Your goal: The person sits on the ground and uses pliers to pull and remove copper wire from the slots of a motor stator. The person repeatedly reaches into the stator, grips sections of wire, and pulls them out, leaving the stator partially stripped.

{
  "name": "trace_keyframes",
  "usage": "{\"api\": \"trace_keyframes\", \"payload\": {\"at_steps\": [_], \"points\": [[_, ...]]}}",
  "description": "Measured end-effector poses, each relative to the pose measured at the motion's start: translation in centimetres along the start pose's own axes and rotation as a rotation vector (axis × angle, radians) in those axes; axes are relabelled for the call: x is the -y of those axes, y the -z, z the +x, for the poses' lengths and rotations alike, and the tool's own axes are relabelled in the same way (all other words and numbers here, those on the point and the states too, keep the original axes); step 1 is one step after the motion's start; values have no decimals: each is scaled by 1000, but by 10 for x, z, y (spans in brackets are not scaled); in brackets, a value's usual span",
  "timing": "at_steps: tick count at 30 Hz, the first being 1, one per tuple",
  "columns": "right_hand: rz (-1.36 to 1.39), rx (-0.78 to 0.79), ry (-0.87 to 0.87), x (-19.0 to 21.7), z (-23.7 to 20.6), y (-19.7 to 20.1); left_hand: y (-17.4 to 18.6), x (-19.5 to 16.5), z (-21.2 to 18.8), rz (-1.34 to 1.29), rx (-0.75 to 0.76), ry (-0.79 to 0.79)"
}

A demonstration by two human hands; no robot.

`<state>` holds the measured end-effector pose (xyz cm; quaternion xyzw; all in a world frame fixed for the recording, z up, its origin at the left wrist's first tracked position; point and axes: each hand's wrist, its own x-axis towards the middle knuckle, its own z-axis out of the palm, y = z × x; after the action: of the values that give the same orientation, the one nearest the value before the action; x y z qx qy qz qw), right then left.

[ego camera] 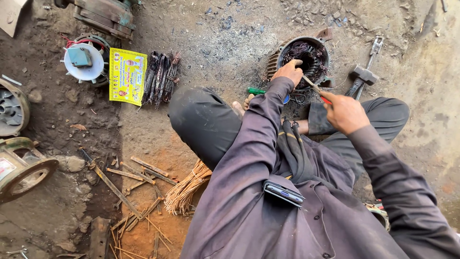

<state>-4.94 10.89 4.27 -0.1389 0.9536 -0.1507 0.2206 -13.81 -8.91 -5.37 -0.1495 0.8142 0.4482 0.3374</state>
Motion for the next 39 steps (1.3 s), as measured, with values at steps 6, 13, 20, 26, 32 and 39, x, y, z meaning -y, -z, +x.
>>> {"api": "trace_keyframes", "payload": {"at_steps": [6,13,20,26,32,39], "points": [[71,-21,-78,-17,-30,-22,-2,0,3,8,-17,0],[359,-154,3,-30,-30,-52,-3,2,3,-86,14,44],[428,-266,-5,-59,-30,-102,-1,3,-6,-126,14,-19],[471,-209,-279,-41,-40,-93,-2,3,-1,-142,-8,2],[228,-140,-138,-27,-36,-17,-7,5,5,36,-168,-112],[-57,-62,-112,-7,-4,19,5,-7,-10,-42,-6,49]]}}
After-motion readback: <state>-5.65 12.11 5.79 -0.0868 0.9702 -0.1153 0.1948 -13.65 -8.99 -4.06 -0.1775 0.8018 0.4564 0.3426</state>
